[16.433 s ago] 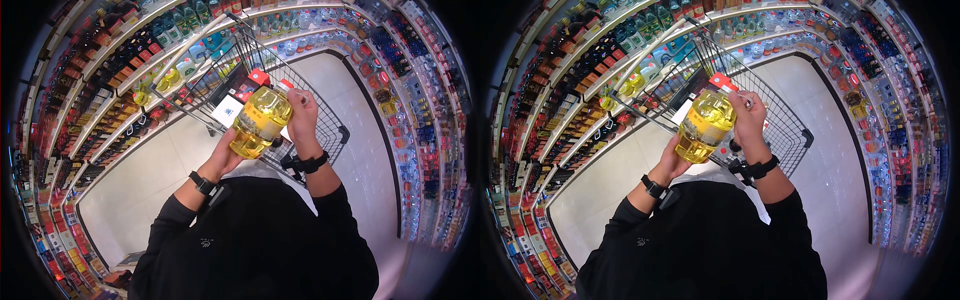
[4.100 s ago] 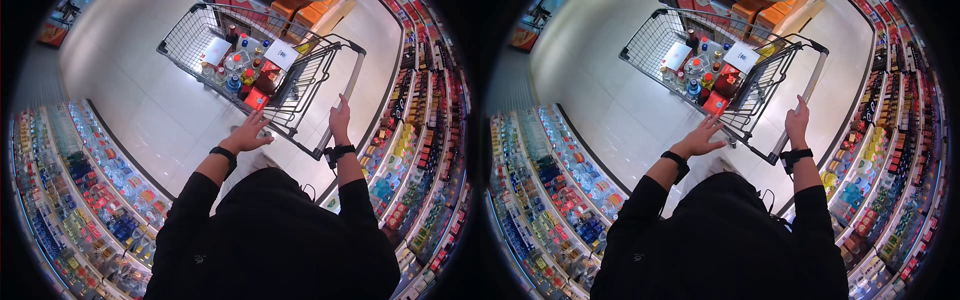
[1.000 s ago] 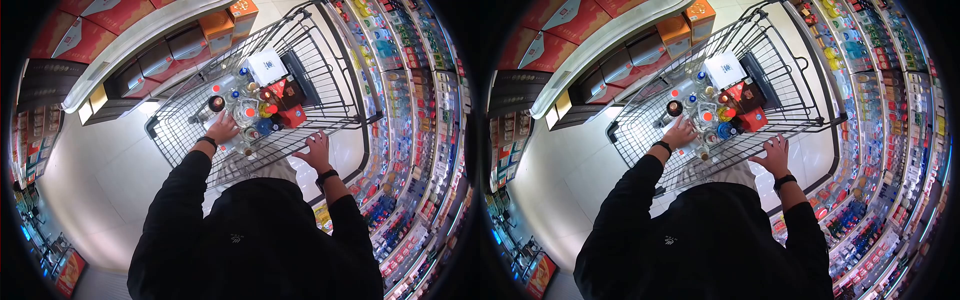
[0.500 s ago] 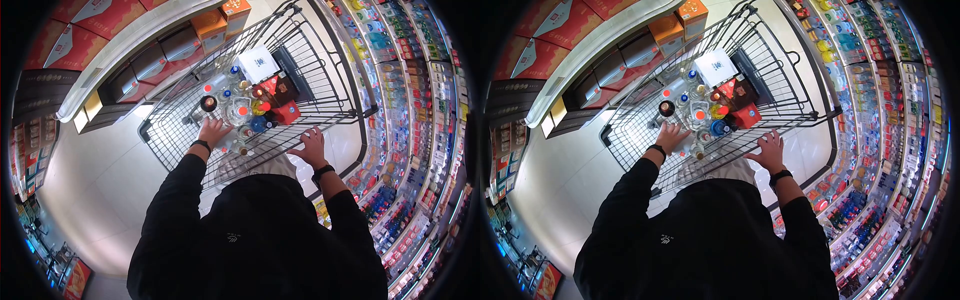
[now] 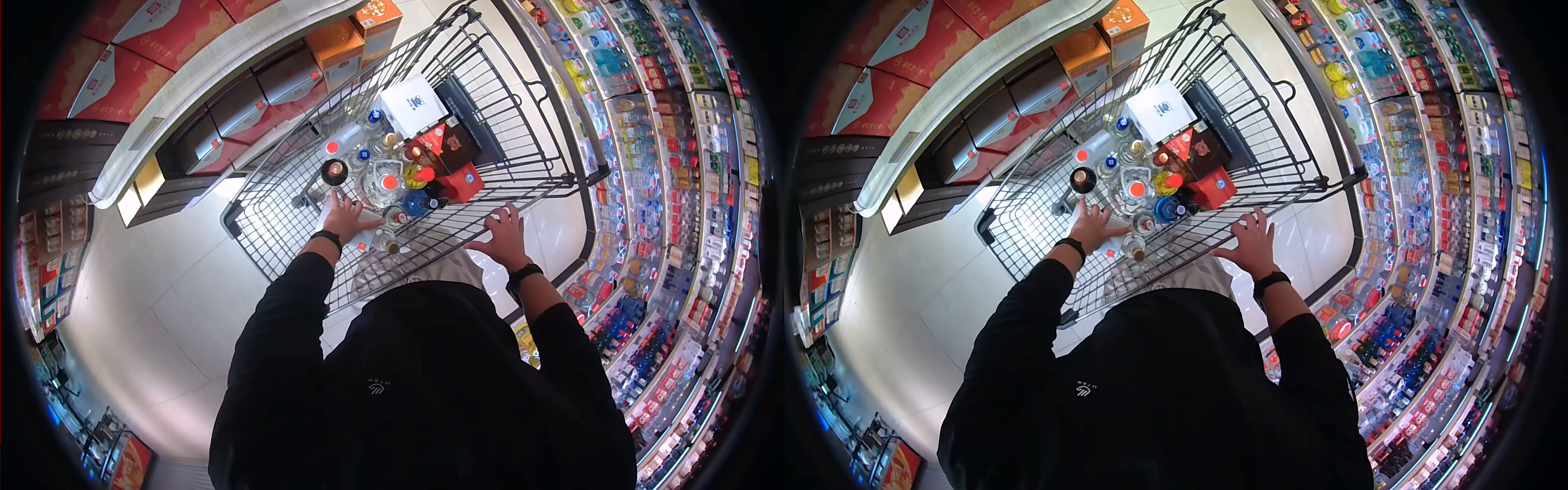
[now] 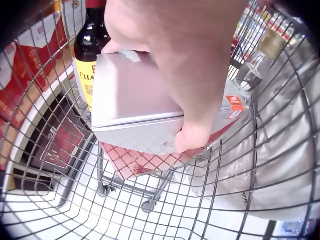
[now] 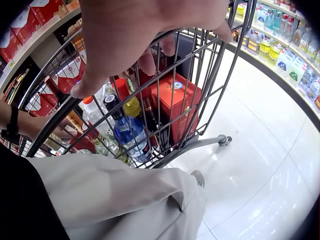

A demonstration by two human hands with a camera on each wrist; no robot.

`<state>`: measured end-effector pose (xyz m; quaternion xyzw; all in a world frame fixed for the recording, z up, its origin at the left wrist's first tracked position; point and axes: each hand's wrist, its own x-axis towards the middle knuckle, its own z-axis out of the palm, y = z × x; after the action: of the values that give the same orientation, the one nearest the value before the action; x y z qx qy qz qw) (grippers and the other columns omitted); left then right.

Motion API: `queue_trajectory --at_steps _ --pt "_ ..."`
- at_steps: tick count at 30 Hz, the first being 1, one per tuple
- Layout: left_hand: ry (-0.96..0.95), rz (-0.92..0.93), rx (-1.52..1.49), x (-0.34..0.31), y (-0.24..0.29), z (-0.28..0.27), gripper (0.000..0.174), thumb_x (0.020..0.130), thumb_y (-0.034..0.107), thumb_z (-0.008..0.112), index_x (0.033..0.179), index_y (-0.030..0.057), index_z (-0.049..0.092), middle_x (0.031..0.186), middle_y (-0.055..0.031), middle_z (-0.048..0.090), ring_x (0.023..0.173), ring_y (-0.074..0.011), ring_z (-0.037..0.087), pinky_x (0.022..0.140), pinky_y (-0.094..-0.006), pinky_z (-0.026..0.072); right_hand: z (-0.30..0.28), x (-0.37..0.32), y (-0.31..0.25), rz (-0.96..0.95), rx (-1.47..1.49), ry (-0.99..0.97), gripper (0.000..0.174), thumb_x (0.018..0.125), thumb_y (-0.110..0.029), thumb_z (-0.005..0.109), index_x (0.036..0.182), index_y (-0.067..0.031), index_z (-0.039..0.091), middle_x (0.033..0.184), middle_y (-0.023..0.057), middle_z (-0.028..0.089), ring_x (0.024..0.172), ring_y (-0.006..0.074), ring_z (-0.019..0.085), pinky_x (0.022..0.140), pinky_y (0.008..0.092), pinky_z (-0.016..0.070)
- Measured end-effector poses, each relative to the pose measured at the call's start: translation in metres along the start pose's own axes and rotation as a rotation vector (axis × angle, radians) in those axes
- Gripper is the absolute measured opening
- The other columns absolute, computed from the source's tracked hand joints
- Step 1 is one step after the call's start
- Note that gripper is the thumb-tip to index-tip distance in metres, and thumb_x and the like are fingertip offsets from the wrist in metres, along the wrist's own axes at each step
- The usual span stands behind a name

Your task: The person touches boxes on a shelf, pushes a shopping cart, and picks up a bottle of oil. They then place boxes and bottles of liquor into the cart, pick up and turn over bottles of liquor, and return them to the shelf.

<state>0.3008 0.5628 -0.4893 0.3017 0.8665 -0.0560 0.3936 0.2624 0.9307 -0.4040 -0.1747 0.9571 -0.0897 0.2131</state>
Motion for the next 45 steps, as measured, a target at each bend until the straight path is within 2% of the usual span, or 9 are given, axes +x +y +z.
queue_trajectory --at_steps 2,3,6,23,25,28,37,39,45 --pt "0.058 0.009 0.068 -0.006 0.001 -0.001 0.085 0.079 0.027 0.067 0.140 0.0527 0.014 0.139 -0.0140 0.036 0.125 -0.0347 0.040 0.099 -0.0642 0.0262 -0.001 0.000 -0.001 0.012 -0.011 -0.007 0.065 0.056 -0.064 0.073 0.088 -0.0086 0.062 0.115 0.0125 0.051 0.130 0.0402 0.026 0.092 0.0730 0.0241" --pt "0.055 0.012 0.070 -0.007 0.001 -0.001 0.085 0.079 0.027 0.067 0.140 0.0527 0.014 0.139 -0.0140 0.036 0.125 -0.0347 0.040 0.099 -0.0642 0.0262 -0.001 -0.001 -0.002 0.023 -0.023 -0.017 0.065 0.056 -0.064 0.073 0.088 -0.0085 0.062 0.115 0.0125 0.051 0.130 0.0404 0.026 0.092 0.0730 0.0240" --pt "0.045 -0.020 -0.017 -0.010 0.000 0.001 0.111 0.060 0.033 0.082 0.142 0.0496 0.009 0.132 -0.0162 0.041 0.119 -0.0345 0.044 0.097 -0.0593 0.0314 0.000 0.000 0.000 0.016 -0.017 -0.018 0.065 0.056 -0.063 0.073 0.088 -0.0085 0.062 0.114 0.0125 0.051 0.131 0.0403 0.026 0.092 0.0727 0.0247" --pt "-0.023 -0.197 -0.161 -0.030 0.009 -0.002 0.111 0.062 0.033 0.080 0.143 0.0474 0.005 0.130 -0.0182 0.039 0.119 -0.0357 0.043 0.088 -0.0580 0.0370 -0.003 -0.002 0.000 -0.026 0.015 0.043 0.063 0.056 -0.061 0.075 0.086 -0.0073 0.063 0.116 0.0129 0.050 0.128 0.0410 0.029 0.090 0.0713 0.0295" --pt "-0.009 -0.211 -0.177 -0.035 0.010 -0.006 0.111 0.062 0.033 0.080 0.143 0.0471 0.005 0.129 -0.0182 0.039 0.118 -0.0357 0.043 0.089 -0.0580 0.0371 -0.004 -0.002 -0.001 -0.055 0.015 0.104 0.055 0.056 -0.053 0.079 0.081 -0.0074 0.062 0.113 0.0133 0.052 0.125 0.0427 0.033 0.094 0.0570 0.0329" --pt "-0.011 -0.228 -0.209 -0.039 0.011 -0.016 0.111 0.062 0.033 0.080 0.143 0.0468 0.006 0.127 -0.0182 0.039 0.117 -0.0356 0.043 0.089 -0.0585 0.0367 -0.003 -0.003 -0.001 -0.050 0.030 0.123 0.055 0.056 -0.053 0.080 0.080 -0.0074 0.062 0.112 0.0131 0.053 0.124 0.0427 0.034 0.095 0.0552 0.0328" --pt "0.019 -0.290 -0.197 -0.036 0.015 -0.016 0.109 0.062 0.033 0.079 0.142 0.0473 0.006 0.127 -0.0165 0.040 0.115 -0.0342 0.044 0.090 -0.0578 0.0367 -0.001 -0.006 0.001 -0.040 0.039 0.133 0.057 0.055 -0.056 0.078 0.081 -0.0079 0.063 0.114 0.0125 0.053 0.126 0.0411 0.032 0.098 0.0557 0.0307" --pt "0.028 -0.304 -0.189 -0.037 0.014 -0.018 0.108 0.064 0.032 0.078 0.142 0.0478 0.006 0.126 -0.0147 0.041 0.114 -0.0320 0.045 0.088 -0.0568 0.0377 0.000 -0.005 0.002 -0.063 0.052 0.136 0.065 0.056 -0.063 0.073 0.088 -0.0075 0.065 0.116 0.0139 0.051 0.130 0.0396 0.029 0.092 0.0702 0.0276" --pt "0.044 -0.353 -0.312 -0.037 0.012 -0.011 0.110 0.060 0.032 0.079 0.143 0.0462 0.008 0.128 -0.0196 0.037 0.115 -0.0375 0.044 0.089 -0.0567 0.0382 -0.017 -0.004 -0.011 0.078 -0.021 -0.030 0.067 0.059 -0.063 0.072 0.096 -0.0082 0.065 0.124 0.0169 0.049 0.133 0.0382 0.026 0.099 0.0706 0.0152"
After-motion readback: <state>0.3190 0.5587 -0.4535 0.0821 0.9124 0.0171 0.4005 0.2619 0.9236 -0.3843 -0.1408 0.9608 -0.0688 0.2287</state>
